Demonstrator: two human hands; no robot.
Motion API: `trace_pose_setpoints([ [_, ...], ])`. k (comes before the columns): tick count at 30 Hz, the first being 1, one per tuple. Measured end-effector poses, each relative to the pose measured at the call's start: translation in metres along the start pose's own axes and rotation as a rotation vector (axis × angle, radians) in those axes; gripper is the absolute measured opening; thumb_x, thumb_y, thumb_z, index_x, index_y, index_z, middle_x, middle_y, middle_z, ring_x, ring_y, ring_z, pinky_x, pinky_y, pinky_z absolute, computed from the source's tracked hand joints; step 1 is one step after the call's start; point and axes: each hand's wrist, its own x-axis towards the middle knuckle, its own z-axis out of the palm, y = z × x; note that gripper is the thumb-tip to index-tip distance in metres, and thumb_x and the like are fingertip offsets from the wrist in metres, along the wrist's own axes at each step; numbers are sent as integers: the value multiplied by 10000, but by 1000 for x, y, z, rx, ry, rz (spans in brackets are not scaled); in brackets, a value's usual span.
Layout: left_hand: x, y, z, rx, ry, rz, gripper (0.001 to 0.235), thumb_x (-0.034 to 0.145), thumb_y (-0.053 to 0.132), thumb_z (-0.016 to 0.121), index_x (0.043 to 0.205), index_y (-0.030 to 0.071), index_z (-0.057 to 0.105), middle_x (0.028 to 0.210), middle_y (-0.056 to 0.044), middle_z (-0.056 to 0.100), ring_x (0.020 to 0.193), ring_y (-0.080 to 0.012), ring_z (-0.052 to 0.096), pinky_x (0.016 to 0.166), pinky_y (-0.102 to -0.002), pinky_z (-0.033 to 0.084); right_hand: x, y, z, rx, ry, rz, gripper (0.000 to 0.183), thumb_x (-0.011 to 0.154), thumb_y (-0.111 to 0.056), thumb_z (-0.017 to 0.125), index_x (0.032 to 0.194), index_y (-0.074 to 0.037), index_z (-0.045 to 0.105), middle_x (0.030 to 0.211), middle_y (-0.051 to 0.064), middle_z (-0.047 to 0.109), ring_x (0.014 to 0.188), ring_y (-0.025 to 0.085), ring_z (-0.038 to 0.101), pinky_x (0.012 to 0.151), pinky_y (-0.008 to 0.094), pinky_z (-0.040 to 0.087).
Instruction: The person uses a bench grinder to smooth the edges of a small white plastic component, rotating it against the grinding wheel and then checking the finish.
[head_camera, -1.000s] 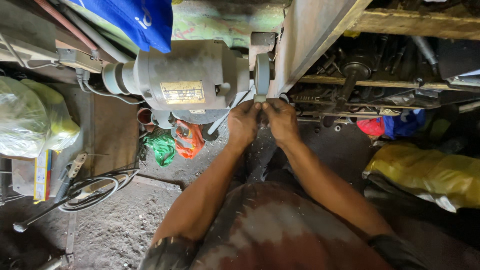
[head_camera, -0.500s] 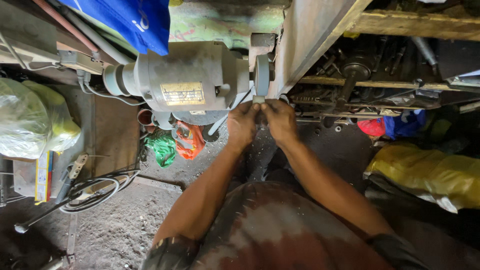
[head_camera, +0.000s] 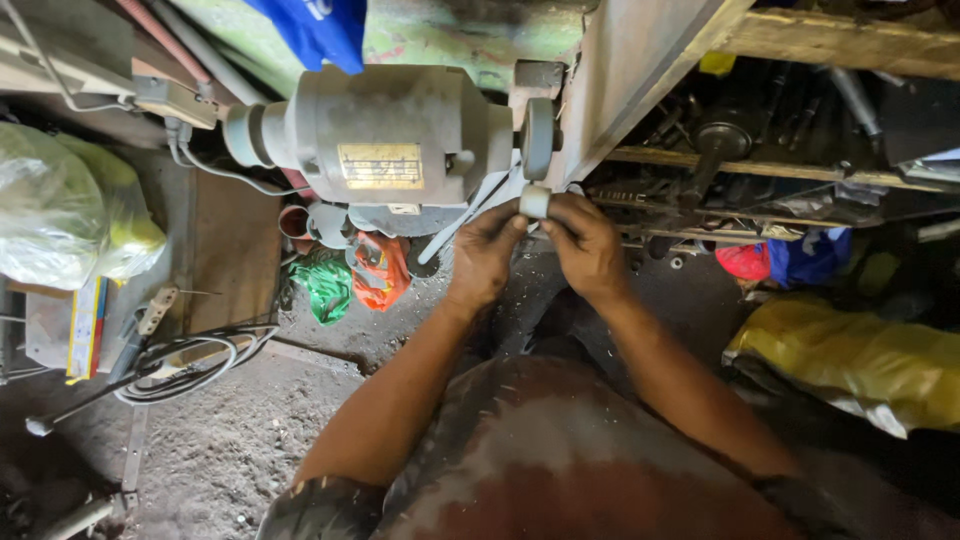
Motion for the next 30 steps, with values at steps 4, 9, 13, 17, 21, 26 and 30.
trace_pose_setpoints([
  [4,-6,2,-2,-114,-33,-46,249,938,80,760,1180,20,745,1183,-219,735,1099,-286,694,944,-430,572,-14,22,-2,-71,16,-72,126,986,17,681,1093,32,747,1052,210,700,1010,399,710,865,511,551],
  [9,-7,-26,-13,-260,-75,-128,273,944,54,748,1212,11,721,1230,-235,707,1086,-306,699,924,-417,595,-19,27,-3,-89,19,-147,154,972,16,691,1113,16,751,1108,209,693,1029,397,703,875,501,549],
  [13,-7,-22,-10,-334,-74,-192,286,950,67,738,1224,-8,702,1257,-231,692,1101,-327,693,942,-434,599,-15,11,-5,-104,12,-172,144,969,36,684,1100,22,741,1090,210,685,993,395,703,856,502,545],
  [17,-7,-18,-5,-434,-23,-215,253,925,40,750,1171,-15,719,1186,-179,720,1040,-280,709,884,-399,633,-14,11,-6,-167,8,-211,183,942,9,726,1124,-1,746,1129,207,688,1024,412,698,871,504,547],
  [21,-6,-20,-5,-451,-21,-237,247,919,29,753,1159,-21,720,1180,-187,718,1014,-293,720,864,-411,649,-17,16,-5,-171,24,-217,207,934,-12,755,1139,6,735,1118,213,689,1022,414,700,874,502,551],
  [26,-5,-29,-10,-393,-62,-228,252,926,30,746,1172,-16,717,1199,-211,708,1012,-307,720,866,-402,644,-13,9,-8,-145,13,-163,172,952,-13,736,1119,26,723,1058,218,692,979,426,702,846,517,546],
  [30,-8,-5,-6,-287,-93,-194,262,943,54,735,1204,32,719,1232,-200,703,1030,-274,707,863,-367,622,-16,11,-3,-121,27,-83,140,964,-41,738,1094,11,733,964,185,704,910,402,722,794,498,560],
])
